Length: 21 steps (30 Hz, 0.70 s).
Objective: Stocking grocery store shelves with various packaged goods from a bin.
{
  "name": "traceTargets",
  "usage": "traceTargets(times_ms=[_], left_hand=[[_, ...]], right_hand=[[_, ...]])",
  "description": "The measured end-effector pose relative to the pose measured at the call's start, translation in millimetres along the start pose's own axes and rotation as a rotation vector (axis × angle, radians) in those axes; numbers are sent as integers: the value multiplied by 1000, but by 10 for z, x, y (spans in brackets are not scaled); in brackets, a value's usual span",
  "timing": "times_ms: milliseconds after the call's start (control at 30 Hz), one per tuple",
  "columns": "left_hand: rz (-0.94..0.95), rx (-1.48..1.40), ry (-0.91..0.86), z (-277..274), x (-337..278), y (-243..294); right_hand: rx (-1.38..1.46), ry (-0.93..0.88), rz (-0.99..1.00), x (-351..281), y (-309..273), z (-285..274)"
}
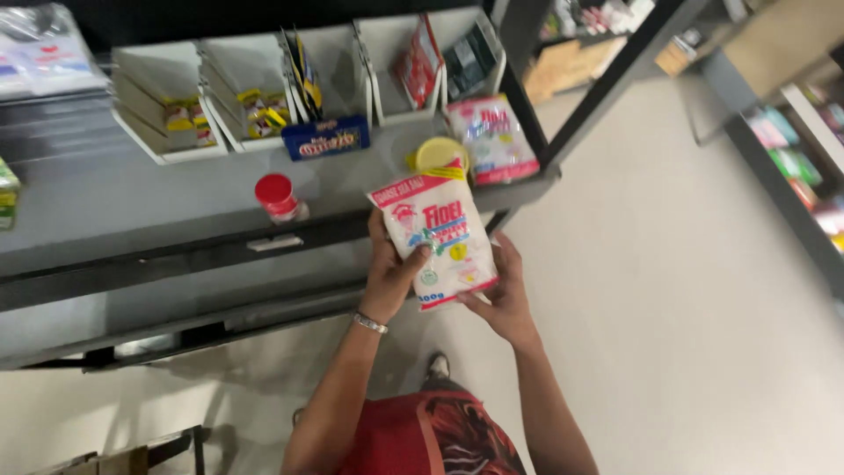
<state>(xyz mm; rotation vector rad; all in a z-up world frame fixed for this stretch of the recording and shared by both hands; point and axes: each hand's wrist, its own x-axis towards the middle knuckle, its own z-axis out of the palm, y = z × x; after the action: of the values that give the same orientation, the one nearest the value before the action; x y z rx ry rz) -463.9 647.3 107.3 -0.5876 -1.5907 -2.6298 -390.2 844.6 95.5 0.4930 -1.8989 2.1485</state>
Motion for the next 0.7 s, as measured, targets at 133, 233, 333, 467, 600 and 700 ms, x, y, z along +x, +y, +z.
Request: traceTargets(times_ms=[133,233,333,467,600,700], left_hand=[[-8,-9,36,343,355,-61],[4,37,42,569,627,-96],[86,190,43,783,872,-65],[160,245,44,912,1292,-177],[198,336,72,1102,1738,-128],[160,372,99,1147,2006,-263]], right_hand=[[9,-61,87,313,-267,-347],[-150,-58,89,539,-401,-527],[-199,-12,93,723,-443,-662],[-113,48,4,959,-356,-823],[-133,165,-51,1245,-470,-890],[-65,150,-47,1418,-496,-980]])
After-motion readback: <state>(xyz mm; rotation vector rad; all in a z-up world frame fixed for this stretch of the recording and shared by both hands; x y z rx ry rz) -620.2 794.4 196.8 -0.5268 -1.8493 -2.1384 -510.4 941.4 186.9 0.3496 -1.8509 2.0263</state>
